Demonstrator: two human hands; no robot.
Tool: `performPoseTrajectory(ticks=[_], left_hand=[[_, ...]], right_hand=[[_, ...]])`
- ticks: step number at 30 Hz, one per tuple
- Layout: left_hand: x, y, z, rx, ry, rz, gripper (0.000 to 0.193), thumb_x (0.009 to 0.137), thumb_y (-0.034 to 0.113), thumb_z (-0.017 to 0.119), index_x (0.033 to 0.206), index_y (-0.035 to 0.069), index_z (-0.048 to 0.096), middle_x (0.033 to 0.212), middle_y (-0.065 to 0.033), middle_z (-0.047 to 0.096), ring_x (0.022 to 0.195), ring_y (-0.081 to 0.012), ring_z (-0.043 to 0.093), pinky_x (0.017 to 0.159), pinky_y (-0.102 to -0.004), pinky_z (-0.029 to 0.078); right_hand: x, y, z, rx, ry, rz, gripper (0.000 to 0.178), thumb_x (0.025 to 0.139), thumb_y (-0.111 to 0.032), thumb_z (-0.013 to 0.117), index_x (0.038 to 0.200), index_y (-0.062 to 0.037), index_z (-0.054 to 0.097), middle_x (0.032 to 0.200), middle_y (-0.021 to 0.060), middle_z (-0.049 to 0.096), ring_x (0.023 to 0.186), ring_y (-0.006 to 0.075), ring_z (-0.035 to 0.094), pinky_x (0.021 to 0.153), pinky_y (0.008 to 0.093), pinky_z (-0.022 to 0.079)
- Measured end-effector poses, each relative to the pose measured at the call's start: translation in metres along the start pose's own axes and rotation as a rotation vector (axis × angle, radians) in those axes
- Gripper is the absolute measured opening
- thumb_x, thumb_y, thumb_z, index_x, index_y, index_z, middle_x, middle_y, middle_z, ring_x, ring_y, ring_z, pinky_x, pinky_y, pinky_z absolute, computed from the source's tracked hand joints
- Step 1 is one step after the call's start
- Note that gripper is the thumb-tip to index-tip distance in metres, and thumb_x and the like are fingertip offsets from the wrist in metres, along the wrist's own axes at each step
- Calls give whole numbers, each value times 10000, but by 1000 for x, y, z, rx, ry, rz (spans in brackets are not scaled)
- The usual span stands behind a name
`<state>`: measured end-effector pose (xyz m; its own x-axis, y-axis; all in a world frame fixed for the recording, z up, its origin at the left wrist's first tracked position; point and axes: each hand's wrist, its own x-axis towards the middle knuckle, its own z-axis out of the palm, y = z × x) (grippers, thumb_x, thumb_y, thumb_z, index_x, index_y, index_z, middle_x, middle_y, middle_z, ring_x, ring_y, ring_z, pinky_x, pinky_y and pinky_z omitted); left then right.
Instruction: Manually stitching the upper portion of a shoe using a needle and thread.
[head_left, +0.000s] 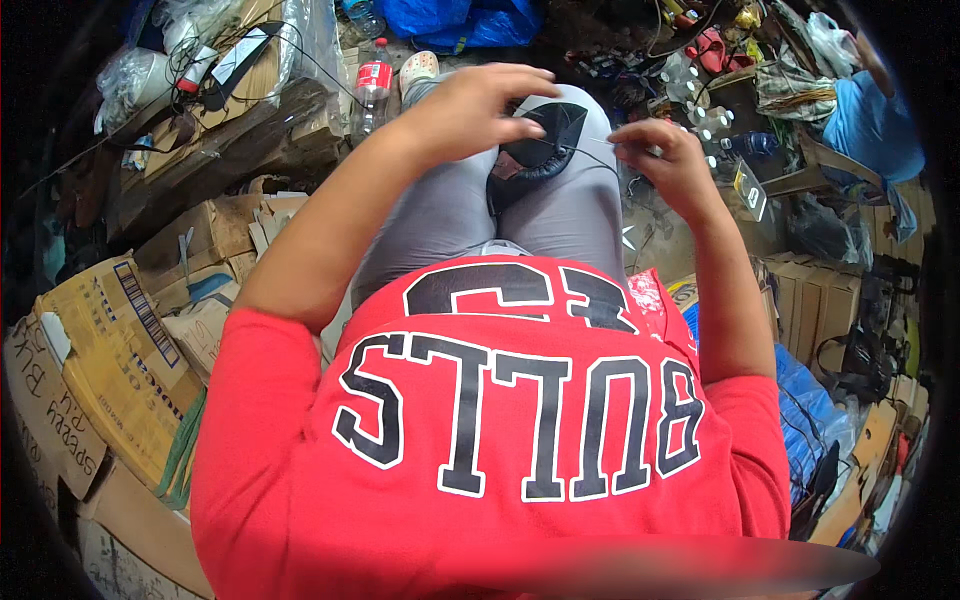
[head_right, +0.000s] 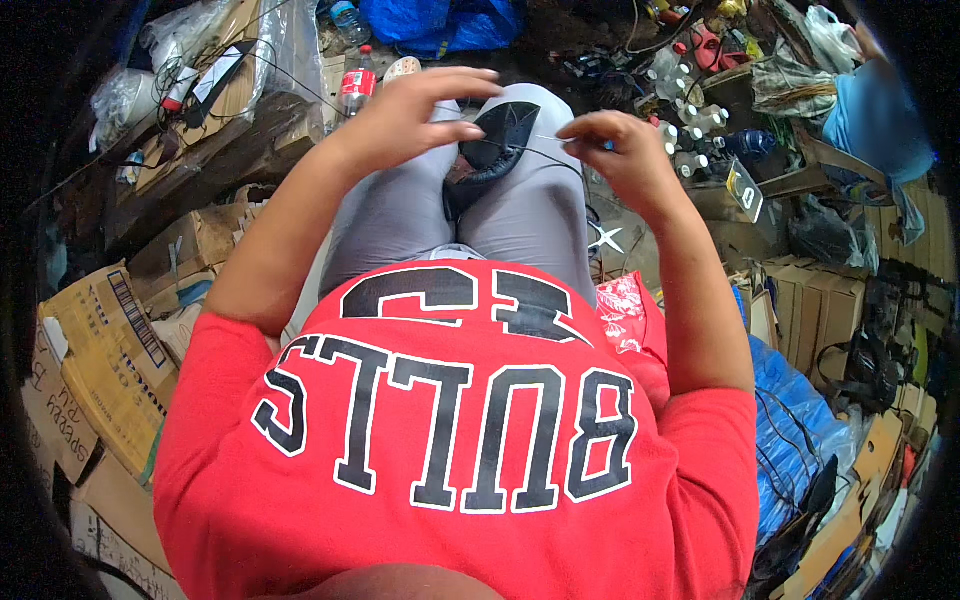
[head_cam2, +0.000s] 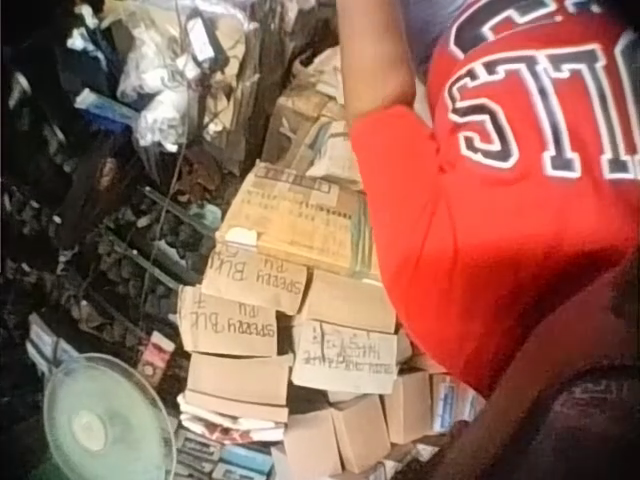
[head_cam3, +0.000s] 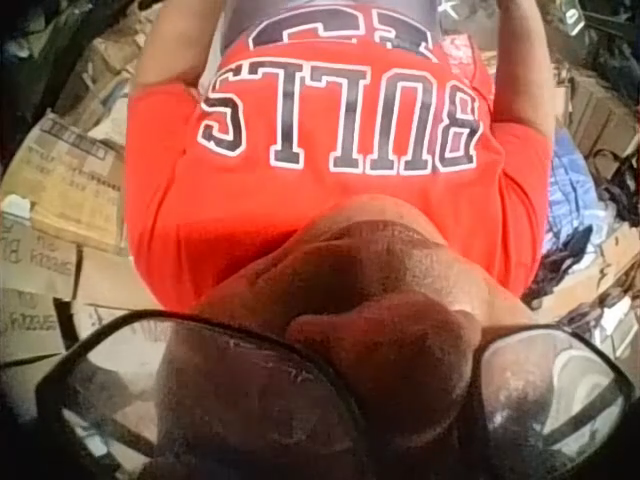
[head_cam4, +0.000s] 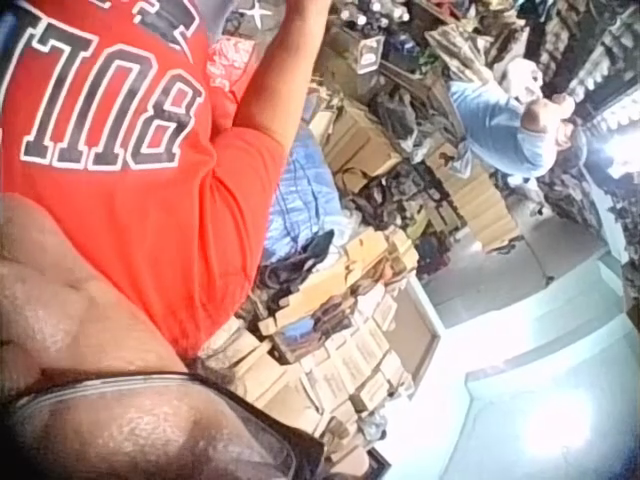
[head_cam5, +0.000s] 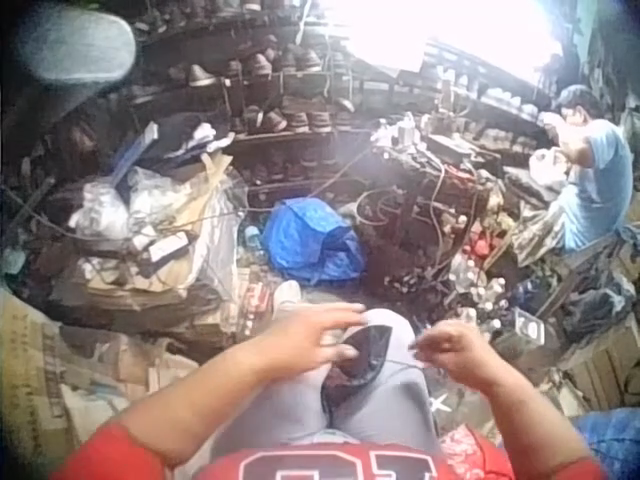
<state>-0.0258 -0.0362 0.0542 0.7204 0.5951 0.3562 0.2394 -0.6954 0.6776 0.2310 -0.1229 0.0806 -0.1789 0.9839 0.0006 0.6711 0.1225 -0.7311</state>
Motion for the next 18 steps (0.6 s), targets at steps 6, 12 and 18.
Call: performPoseTrajectory(ticks=[6, 12, 18], left_hand=[[44, -8, 20, 35, -405, -103, 334, 712, 268, 751, 976, 90, 652, 975, -100, 546, 978, -285, 537, 828, -352, 436], [50, -9, 21, -40, -471, -121, 336, 707, 267, 755, 954, 64, 653, 976, -106, 564, 958, -254, 548, 842, -330, 425], [46, -25, 24, -352, -634, -218, 308, 786, 212, 687, 1047, 49, 662, 976, -89, 612, 940, -201, 559, 872, -300, 413]], right_hand=[[19, 6, 9, 43, -74, -41, 109, 746, -15, 689, 850, -47, 686, 838, 45, 595, 765, 143, 609, 673, 263, 491], [13, 14, 23, 180, -84, -26, 123, 744, 7, 681, 850, -54, 689, 827, 30, 583, 760, 124, 595, 672, 241, 482], [-8, 16, 41, 168, 93, -95, 167, 746, 27, 658, 872, -76, 696, 786, 25, 604, 719, 113, 584, 654, 240, 473]])
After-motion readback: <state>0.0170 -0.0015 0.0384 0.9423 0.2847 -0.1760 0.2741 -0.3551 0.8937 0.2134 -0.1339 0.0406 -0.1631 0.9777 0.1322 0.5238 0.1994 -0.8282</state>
